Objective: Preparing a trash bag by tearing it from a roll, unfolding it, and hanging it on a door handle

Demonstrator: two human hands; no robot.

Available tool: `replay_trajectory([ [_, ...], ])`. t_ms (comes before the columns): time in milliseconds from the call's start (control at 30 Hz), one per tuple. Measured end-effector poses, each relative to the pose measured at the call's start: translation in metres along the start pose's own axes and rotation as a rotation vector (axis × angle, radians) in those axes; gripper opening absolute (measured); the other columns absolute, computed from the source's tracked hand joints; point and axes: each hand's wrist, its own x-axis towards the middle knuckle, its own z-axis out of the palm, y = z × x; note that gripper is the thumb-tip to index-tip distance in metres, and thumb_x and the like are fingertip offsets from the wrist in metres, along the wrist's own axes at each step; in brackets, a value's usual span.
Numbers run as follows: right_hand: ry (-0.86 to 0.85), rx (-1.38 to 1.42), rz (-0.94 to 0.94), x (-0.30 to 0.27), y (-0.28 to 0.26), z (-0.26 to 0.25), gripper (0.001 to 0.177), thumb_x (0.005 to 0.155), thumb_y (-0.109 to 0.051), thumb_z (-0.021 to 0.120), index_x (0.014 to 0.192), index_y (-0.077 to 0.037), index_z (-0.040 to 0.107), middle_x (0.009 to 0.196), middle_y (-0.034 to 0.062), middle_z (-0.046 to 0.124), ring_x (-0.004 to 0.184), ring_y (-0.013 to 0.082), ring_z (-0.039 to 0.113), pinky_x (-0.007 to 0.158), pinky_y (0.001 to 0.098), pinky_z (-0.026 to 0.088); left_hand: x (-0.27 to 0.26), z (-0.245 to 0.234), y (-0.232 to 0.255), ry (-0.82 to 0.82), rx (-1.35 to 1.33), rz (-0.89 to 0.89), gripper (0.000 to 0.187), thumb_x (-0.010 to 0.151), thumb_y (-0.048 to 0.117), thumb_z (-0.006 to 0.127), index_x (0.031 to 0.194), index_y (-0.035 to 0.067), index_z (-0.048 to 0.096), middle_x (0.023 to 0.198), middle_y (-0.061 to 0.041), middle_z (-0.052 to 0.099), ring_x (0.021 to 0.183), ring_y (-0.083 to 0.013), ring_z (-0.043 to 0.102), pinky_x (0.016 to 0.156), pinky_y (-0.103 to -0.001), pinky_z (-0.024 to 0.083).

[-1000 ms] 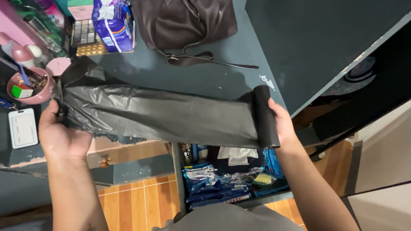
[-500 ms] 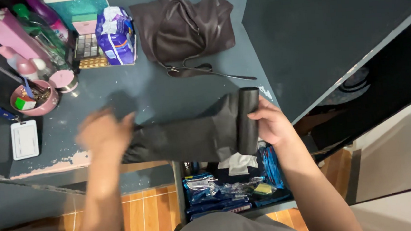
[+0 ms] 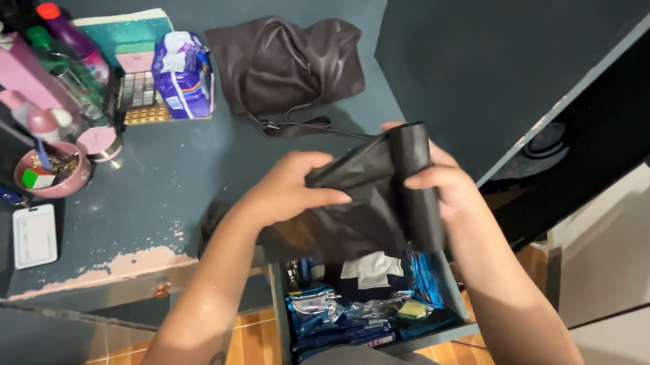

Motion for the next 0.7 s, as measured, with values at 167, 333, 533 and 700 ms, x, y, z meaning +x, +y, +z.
replay_trajectory([
  [167, 0.080, 0.228, 0.073, -0.008, 0.000, -0.009, 0.056, 0.069, -0.007, 0.059, 0.124, 0.001, 0.060, 0.090, 0.0215, 0.065, 0.078, 0.0365, 0.073, 0.063, 0.0444, 0.064, -0.011, -0.013, 0.027, 0.025, -0.128, -0.024, 0.025, 0.070, 0.017, 0.089, 0.091, 0.010, 0.077, 0.077, 0.006, 0.068, 0.077, -0.0102, 0.057, 0.073, -0.026, 0.050],
  [333, 0.105, 0.251, 0.131, -0.012, 0.035, -0.047, 0.051, 0.070, -0.025, 0.065, 0.116, -0.003, 0.065, 0.085, 0.0218, 0.070, 0.072, 0.0351, 0.075, 0.057, 0.0465, 0.064, -0.013, -0.031, 0.027, -0.044, -0.120, -0.057, 0.029, 0.070, 0.014, 0.090, 0.097, 0.010, 0.077, 0.087, 0.003, 0.075, 0.084, -0.0070, 0.058, 0.081, -0.026, 0.053],
  [533, 0.116, 0.081, 0.104, -0.017, 0.034, -0.028, 0.055, 0.066, 0.011, 0.063, 0.121, 0.007, 0.061, 0.095, 0.0239, 0.071, 0.079, 0.0368, 0.074, 0.068, 0.0485, 0.063, -0.018, -0.030, 0.028, -0.056, -0.173, -0.112, 0.040, 0.071, 0.014, 0.089, 0.106, 0.002, 0.076, 0.098, -0.002, 0.076, 0.090, -0.0117, 0.061, 0.093, -0.035, 0.054],
  [700, 0.276, 0.358, 0.194, -0.016, 0.052, -0.050, 0.036, 0.078, -0.008, 0.057, 0.110, 0.003, 0.067, 0.098, 0.0226, 0.071, 0.085, 0.0392, 0.072, 0.085, 0.0520, 0.058, -0.017, -0.039, 0.014, -0.020, -0.249, -0.116, 0.036, 0.070, 0.011, 0.090, 0.104, 0.008, 0.079, 0.088, 0.002, 0.075, 0.081, -0.0090, 0.065, 0.076, -0.026, 0.055],
])
